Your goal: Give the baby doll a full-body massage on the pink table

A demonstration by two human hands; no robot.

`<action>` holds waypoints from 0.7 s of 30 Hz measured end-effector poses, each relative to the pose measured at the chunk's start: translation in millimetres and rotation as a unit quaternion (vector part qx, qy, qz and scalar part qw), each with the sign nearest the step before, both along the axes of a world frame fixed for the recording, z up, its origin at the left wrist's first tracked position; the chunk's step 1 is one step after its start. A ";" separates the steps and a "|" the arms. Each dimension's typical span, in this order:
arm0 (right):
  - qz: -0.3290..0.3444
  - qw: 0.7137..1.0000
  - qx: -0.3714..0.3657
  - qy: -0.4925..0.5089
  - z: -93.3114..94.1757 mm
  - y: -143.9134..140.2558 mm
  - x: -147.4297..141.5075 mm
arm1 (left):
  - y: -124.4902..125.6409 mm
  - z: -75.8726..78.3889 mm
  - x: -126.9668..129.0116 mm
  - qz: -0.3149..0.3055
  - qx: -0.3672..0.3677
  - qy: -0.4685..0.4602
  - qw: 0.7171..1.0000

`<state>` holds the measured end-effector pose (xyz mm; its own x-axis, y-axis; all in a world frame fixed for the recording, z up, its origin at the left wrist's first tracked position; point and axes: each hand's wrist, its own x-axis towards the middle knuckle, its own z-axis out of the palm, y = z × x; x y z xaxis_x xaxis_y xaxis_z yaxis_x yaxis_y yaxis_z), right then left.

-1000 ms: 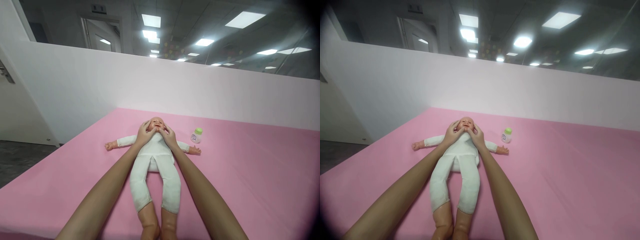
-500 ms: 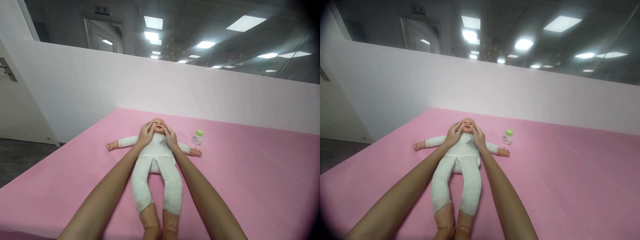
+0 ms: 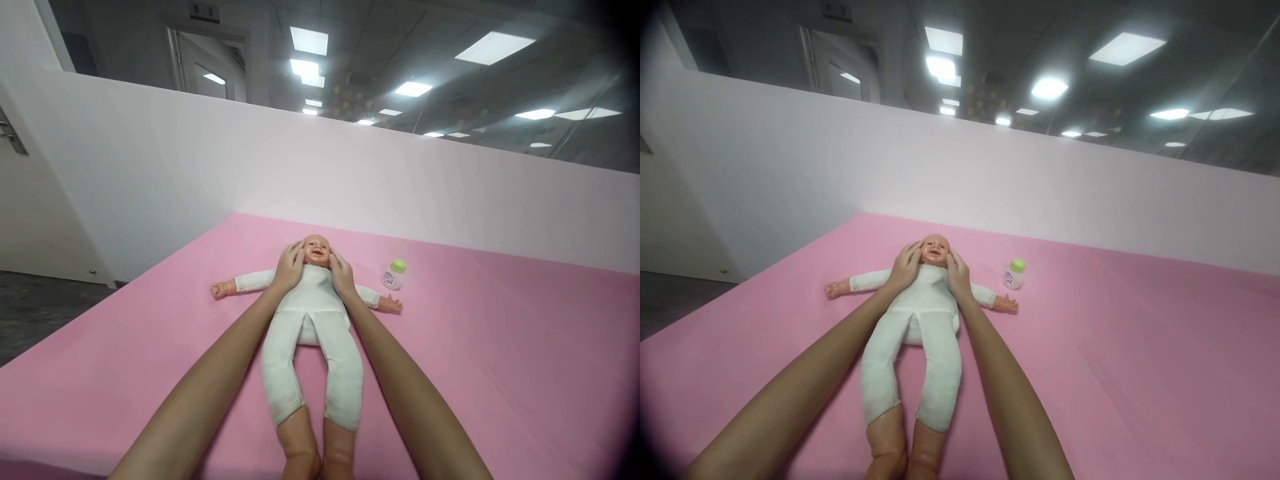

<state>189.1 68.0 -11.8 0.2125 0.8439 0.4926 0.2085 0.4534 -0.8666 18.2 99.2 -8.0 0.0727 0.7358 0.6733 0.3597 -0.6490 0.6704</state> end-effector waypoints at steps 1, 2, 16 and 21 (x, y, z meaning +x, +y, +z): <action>0.001 1.000 -0.001 -0.004 0.8 0.5 0.6 | -1.6 1.8 -0.3 0.008 0.008 0.003 1.000; 0.003 1.000 -0.003 -0.010 2.4 0.7 1.5 | -4.4 5.6 -0.5 0.020 0.022 0.006 1.000; -0.147 0.973 0.095 0.147 93.7 -19.9 121.4 | -50.2 95.5 141.4 -0.242 -0.362 -0.203 0.877; -0.200 0.978 -0.035 0.052 74.2 -32.2 165.3 | -33.6 67.0 190.5 -0.257 -0.475 -0.219 0.813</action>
